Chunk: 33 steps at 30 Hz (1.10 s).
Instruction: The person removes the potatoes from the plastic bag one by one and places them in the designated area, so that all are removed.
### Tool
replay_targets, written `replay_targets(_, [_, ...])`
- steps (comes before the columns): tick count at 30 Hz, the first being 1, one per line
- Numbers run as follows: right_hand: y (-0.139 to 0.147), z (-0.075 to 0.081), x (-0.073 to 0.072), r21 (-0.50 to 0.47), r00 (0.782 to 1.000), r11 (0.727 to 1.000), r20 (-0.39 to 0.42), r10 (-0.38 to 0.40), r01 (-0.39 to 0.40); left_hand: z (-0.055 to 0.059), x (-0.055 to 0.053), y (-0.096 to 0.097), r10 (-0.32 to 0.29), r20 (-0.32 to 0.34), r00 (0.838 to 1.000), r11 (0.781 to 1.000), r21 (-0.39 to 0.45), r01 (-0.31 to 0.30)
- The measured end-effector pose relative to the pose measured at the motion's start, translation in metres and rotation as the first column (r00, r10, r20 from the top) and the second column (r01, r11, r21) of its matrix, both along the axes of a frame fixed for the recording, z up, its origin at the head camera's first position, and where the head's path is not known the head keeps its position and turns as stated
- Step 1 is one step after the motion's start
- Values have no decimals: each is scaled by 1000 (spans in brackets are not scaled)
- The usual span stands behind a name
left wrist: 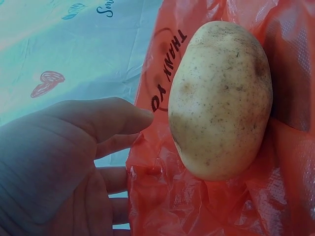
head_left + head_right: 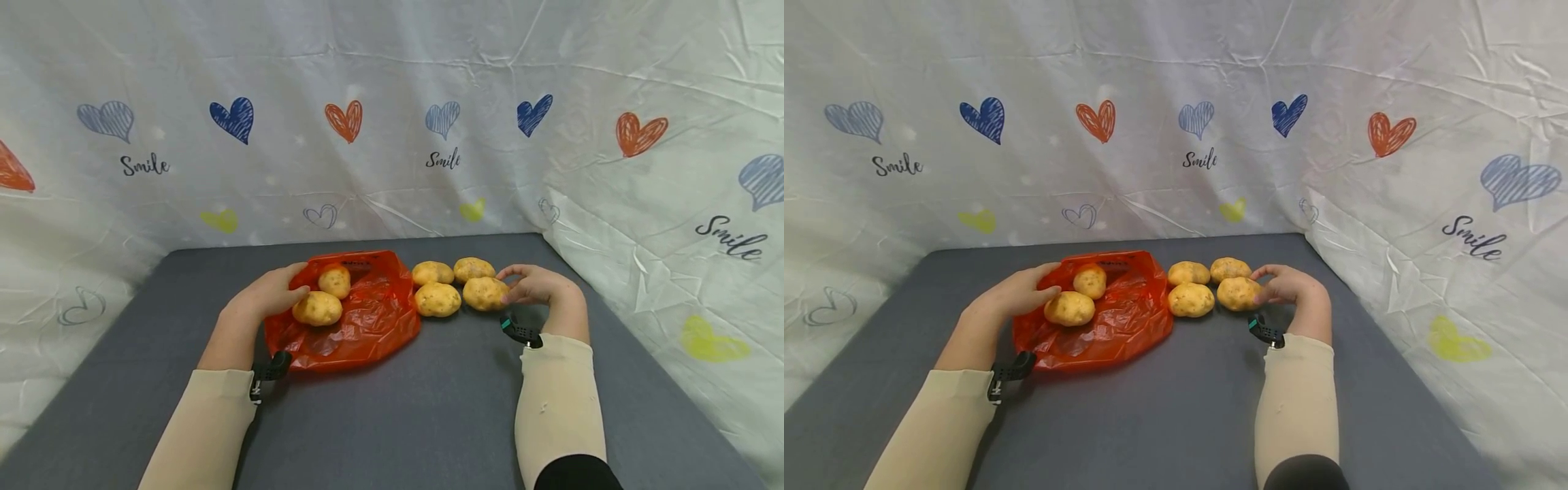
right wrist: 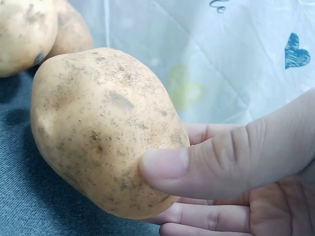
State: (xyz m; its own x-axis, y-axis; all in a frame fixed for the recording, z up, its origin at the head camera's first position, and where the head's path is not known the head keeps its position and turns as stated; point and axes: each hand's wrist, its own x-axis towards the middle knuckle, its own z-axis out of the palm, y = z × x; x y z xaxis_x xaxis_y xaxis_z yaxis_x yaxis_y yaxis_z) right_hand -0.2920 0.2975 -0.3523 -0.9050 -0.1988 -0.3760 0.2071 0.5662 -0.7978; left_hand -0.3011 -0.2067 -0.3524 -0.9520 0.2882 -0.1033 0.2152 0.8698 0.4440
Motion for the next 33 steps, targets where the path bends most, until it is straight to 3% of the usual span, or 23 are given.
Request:
replay_targets(7, [-3, -5, -2, 1, 999, 1000, 40, -14, 14, 0, 1, 0, 14, 11, 1000, 1000, 0, -14])
replay_targets(21, [-6, -5, -3, -32, 1000, 999, 19, -24, 24, 0, 0, 0, 5, 14, 1000, 1000, -1, -5])
replay_targets(28, [-4, 2, -3, 11, 1000, 1000, -21, -14, 14, 0, 0, 0, 5, 19, 1000, 1000, -3, -4])
replay_targets(33, [-7, 16, 3, 76, 998, 997, -62, -1, 6, -1, -1, -1, 5, 20, 1000, 1000, -4, -5])
